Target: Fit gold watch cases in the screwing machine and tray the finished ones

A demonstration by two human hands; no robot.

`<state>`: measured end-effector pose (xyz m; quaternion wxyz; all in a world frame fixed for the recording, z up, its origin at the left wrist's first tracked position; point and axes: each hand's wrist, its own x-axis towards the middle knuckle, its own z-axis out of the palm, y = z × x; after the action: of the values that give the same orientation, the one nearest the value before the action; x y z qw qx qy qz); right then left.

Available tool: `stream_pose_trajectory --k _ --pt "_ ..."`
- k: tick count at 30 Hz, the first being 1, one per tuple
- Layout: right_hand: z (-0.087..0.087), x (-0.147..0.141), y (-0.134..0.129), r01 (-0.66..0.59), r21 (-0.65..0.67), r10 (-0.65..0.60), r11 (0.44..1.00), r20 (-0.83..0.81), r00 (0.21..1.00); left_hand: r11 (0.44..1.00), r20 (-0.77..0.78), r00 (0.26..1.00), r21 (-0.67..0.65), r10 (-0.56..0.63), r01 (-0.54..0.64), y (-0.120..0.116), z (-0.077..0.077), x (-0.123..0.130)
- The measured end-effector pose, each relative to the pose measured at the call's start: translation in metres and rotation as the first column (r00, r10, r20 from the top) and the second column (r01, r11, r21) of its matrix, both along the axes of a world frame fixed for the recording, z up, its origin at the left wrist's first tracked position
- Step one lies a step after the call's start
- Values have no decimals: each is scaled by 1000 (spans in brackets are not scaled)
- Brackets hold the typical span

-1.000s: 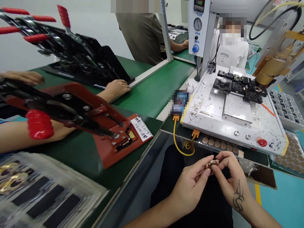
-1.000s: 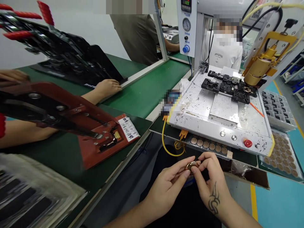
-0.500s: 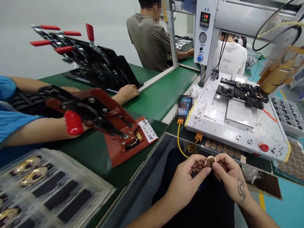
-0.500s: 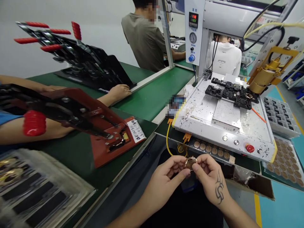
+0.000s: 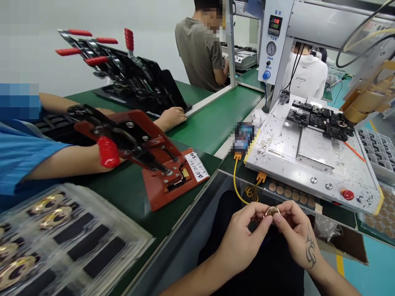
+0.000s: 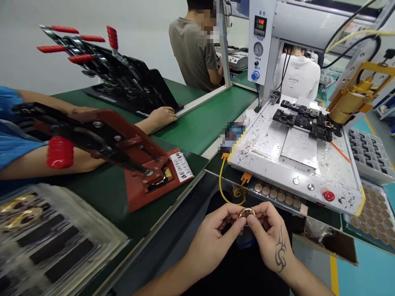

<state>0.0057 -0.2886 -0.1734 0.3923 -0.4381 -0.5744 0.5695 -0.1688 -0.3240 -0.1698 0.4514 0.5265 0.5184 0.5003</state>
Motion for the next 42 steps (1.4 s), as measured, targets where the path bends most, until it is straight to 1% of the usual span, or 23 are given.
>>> stream_pose_trajectory --k 3,5,6,8,10,11,14,16,17,19,20,21,22,25,27,29,31,33,34,36,38,40,42 --pt "0 6 6 -75 90 69 993 76 995 1000 13 1000 -20 -1 1 2 2 -3" --pt "2 10 12 -193 216 158 957 167 973 1000 12 1000 -23 11 -11 3 3 -6" --pt "4 11 16 -270 297 206 916 229 951 999 0 1000 -21 25 -25 3 4 -7" --pt "9 11 23 -419 460 261 783 367 893 998 -41 997 -14 66 -66 2 5 -8" --pt "14 6 30 -499 585 245 639 461 853 993 -96 988 5 120 -120 -3 9 -12" --pt "15 2 32 -508 628 229 589 474 850 991 -126 983 24 133 -131 -7 13 -16" --pt "13 -13 41 -506 688 244 520 448 860 988 -271 955 130 118 -85 -21 37 -37" --pt "10 -25 48 -464 705 246 536 396 885 953 -393 893 284 220 -110 -29 63 -62" --pt "9 -32 51 -439 704 244 558 367 898 907 -439 837 396 327 -146 -30 78 -77" --pt "10 -44 57 -392 678 245 622 307 920 750 -466 686 637 559 -179 -26 104 -112" --pt "13 -50 58 -380 653 258 655 279 925 666 -456 620 731 638 -147 -21 114 -130" --pt "16 -54 60 -373 626 274 685 253 928 607 -456 576 790 678 -88 -14 121 -147" --pt "20 -58 61 -366 601 287 711 227 931 586 -484 546 810 684 -16 -6 125 -162" --pt "27 -65 65 -349 554 296 756 187 937 618 -620 466 765 631 182 16 128 -191" --pt "26 -71 70 -378 535 316 756 207 926 615 -622 469 765 628 192 26 133 -196" --pt "24 -82 77 -405 524 338 749 224 914 590 -525 534 805 663 60 34 148 -200" --pt "22 -99 83 -411 518 348 750 220 911 572 -391 600 808 698 -139 42 172 -210" --pt "21 -119 88 -417 495 356 762 218 909 582 -316 614 757 724 -297 47 193 -230" --pt "20 -128 89 -432 478 370 765 224 902 597 -319 591 716 741 -362 46 198 -243" --pt "19 -144 91 -480 445 416 756 238 877 636 -395 513 607 762 -476 37 194 -267" --pt "14 -156 93 -523 433 464 734 244 852 689 -507 471 470 722 -551 19 169 -282" --pt "7 -170 98 -558 438 500 705 250 829 788 -590 540 322 601 -525 -1 129 -282" --pt "-2 -189 104 -577 447 519 683 258 815 893 -645 649 124 403 -432 -14 87 -271"
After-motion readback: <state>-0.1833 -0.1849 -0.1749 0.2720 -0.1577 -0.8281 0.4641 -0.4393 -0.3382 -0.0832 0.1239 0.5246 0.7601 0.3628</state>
